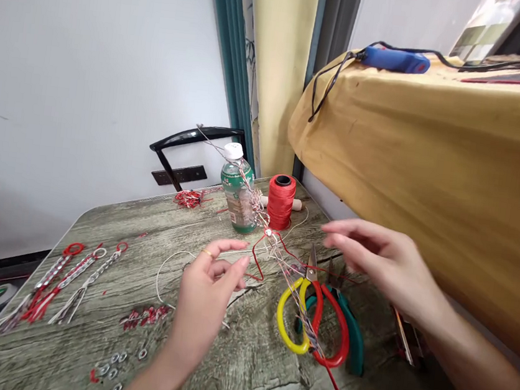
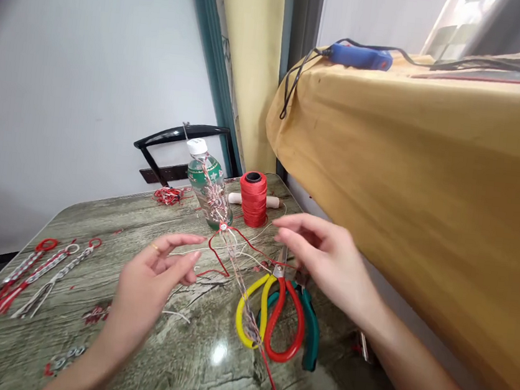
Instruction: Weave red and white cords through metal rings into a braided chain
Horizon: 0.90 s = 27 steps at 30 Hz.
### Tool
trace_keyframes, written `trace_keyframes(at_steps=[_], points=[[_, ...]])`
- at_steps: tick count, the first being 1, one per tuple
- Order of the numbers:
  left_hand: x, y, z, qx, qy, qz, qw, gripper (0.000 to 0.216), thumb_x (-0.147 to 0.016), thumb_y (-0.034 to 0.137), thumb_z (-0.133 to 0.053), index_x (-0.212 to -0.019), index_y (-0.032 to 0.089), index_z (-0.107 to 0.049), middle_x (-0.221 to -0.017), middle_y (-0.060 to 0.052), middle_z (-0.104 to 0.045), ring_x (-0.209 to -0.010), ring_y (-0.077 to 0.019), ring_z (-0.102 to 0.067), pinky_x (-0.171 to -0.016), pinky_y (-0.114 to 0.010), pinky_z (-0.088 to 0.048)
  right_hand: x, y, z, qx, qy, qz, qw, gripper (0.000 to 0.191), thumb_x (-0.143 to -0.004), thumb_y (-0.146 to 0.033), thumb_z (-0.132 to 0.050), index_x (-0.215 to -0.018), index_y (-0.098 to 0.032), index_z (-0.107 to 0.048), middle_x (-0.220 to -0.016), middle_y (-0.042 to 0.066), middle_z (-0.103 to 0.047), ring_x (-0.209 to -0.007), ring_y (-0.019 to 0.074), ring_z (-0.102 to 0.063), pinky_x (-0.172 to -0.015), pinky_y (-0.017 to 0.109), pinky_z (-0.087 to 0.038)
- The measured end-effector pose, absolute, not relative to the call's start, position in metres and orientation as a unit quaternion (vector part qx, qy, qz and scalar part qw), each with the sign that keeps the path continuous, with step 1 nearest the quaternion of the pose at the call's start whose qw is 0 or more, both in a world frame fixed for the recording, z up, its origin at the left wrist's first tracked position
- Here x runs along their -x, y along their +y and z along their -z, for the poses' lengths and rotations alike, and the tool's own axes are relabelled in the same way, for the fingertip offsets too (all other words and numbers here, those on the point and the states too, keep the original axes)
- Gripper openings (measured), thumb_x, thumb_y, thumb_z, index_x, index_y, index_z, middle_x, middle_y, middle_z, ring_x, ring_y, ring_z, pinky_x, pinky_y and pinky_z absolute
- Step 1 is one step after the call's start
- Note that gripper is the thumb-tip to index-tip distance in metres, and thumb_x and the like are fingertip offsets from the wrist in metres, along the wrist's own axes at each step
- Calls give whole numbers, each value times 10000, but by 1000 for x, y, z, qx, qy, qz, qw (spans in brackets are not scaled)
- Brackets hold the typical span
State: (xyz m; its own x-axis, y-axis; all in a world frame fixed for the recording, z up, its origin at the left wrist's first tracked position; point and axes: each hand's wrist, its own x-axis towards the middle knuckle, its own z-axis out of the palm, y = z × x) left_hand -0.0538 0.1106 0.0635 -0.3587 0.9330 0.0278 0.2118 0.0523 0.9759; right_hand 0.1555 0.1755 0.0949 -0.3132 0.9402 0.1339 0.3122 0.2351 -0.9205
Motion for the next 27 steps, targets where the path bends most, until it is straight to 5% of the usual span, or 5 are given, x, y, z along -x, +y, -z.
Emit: trace_keyframes(at_steps=[5,15,20,27], points=[[49,135,-66,-401,589,-546,441,181,-732,293,-606,-857,169,-563,-618,33,-589,-474,-61,-509,-480,-169,-427,-115,200,-91,367,-722,-517,277,259,-824,-309,-492,-1027,-159,-550,-656,-13,-578,-515,77,-510,-467,187,-400],[54,146,-70,-363,536,-542,536,137,-758,288,-582,-771,160,-630,-573,19,-570,-488,-60,-475,-481,-157,-409,-108,212,-91,326,-797,-429,273,116,-813,-236,-534,-858,-188,-629,-828,-20,-634,-746,91,-562,-661,183,-423],[56,152,-69,-379,548,-512,542,134,-709,268,-614,-777,168,-672,-539,11,-567,-476,-77,-458,-462,-180,-397,-107,211,-92,336,-819,-383,265,116,-818,-238,-526,-827,-197,-633,-788,-32,-626,-690,85,-553,-626,189,-407],[57,157,-69,-385,560,-490,546,97,-674,256,-629,-641,164,-641,-552,10,-554,-485,-77,-456,-453,-178,-384,-107,211,-91,349,-773,-491,200,244,-852,-315,-454,-987,-204,-625,-821,5,-628,-713,132,-533,-593,229,-394]])
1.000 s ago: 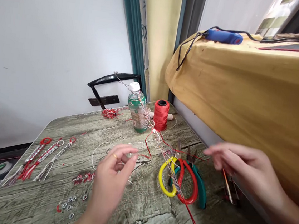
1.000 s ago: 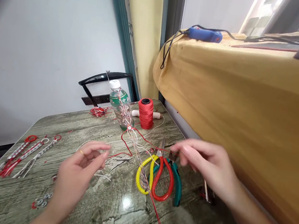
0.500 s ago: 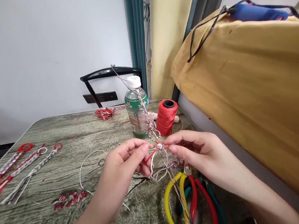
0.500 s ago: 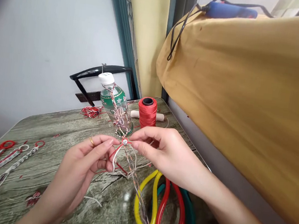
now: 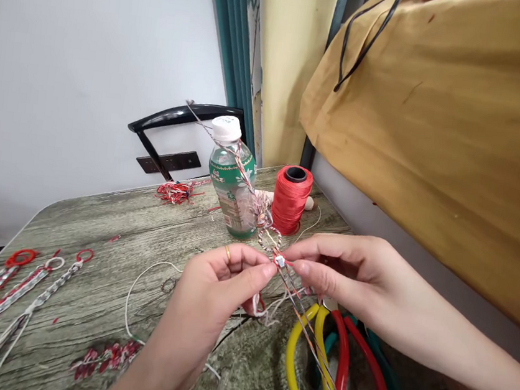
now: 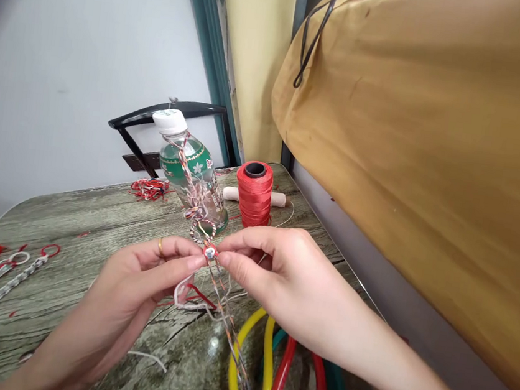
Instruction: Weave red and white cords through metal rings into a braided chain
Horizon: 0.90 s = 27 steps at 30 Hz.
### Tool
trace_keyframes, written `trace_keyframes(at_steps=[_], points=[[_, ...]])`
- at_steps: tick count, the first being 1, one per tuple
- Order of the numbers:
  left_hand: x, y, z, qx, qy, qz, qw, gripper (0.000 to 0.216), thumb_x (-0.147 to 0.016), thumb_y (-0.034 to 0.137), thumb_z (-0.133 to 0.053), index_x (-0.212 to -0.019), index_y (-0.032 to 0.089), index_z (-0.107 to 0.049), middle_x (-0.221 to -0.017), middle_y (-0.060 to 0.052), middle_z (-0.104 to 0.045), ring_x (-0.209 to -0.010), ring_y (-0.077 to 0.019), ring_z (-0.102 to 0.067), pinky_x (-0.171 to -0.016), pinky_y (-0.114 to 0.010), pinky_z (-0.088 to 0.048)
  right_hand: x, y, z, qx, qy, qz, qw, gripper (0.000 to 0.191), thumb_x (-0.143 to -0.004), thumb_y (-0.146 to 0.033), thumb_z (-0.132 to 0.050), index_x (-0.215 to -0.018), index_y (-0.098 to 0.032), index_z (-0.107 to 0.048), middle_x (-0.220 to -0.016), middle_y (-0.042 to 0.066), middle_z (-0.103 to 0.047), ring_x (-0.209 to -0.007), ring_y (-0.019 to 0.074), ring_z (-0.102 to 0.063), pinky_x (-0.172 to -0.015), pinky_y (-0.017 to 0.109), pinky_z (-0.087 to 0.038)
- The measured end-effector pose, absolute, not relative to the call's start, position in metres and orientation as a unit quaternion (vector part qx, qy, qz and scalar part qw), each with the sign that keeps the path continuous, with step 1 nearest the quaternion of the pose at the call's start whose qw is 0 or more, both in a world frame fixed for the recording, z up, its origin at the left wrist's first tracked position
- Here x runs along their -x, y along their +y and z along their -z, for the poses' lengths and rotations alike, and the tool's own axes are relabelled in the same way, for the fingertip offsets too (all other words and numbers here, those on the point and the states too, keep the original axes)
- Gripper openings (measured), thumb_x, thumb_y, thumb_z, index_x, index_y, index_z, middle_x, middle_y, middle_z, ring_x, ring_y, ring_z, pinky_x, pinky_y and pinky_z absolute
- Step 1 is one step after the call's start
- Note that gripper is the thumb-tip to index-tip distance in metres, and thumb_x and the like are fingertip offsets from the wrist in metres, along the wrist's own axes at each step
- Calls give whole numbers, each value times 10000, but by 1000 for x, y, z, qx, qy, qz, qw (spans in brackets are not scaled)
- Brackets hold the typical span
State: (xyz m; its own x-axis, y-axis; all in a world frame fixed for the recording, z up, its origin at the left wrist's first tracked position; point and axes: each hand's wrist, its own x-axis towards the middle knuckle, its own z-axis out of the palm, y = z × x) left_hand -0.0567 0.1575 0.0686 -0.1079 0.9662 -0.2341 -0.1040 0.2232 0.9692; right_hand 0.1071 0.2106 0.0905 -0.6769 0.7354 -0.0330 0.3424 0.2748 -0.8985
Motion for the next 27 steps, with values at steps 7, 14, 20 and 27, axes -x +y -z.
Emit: trace_keyframes(at_steps=[7,14,20,27], points=[[56,158,-66,-368,555,-505,549,72,-669,231,-639,-653,162,-624,-568,20,-545,-470,-59,-447,-430,-155,-383,-104,215,-83,334,-716,-577,210,140,-809,-275,-527,-761,-169,-605,-623,-42,-472,-556,63,-382,-496,181,-298],[57,156,-63,-381,565,-514,522,72,-676,235,-649,-656,168,-632,-558,29,-557,-473,-54,-445,-425,-142,-381,-105,213,-84,343,-742,-524,238,193,-838,-294,-489,-716,-161,-557,-609,-32,-430,-560,71,-355,-493,186,-292],[60,157,-60,-396,572,-515,500,87,-671,254,-655,-699,178,-623,-593,20,-567,-495,-68,-467,-417,-145,-399,-109,217,-81,363,-753,-506,212,211,-824,-354,-498,-764,-177,-595,-649,-12,-495,-590,94,-421,-517,204,-333],[78,140,-62,-454,607,-479,443,150,-637,299,-684,-729,208,-607,-512,36,-536,-417,-62,-438,-351,-132,-346,-136,215,-87,377,-738,-517,215,193,-774,-303,-581,-941,-206,-580,-621,-29,-510,-562,90,-464,-490,184,-357]])
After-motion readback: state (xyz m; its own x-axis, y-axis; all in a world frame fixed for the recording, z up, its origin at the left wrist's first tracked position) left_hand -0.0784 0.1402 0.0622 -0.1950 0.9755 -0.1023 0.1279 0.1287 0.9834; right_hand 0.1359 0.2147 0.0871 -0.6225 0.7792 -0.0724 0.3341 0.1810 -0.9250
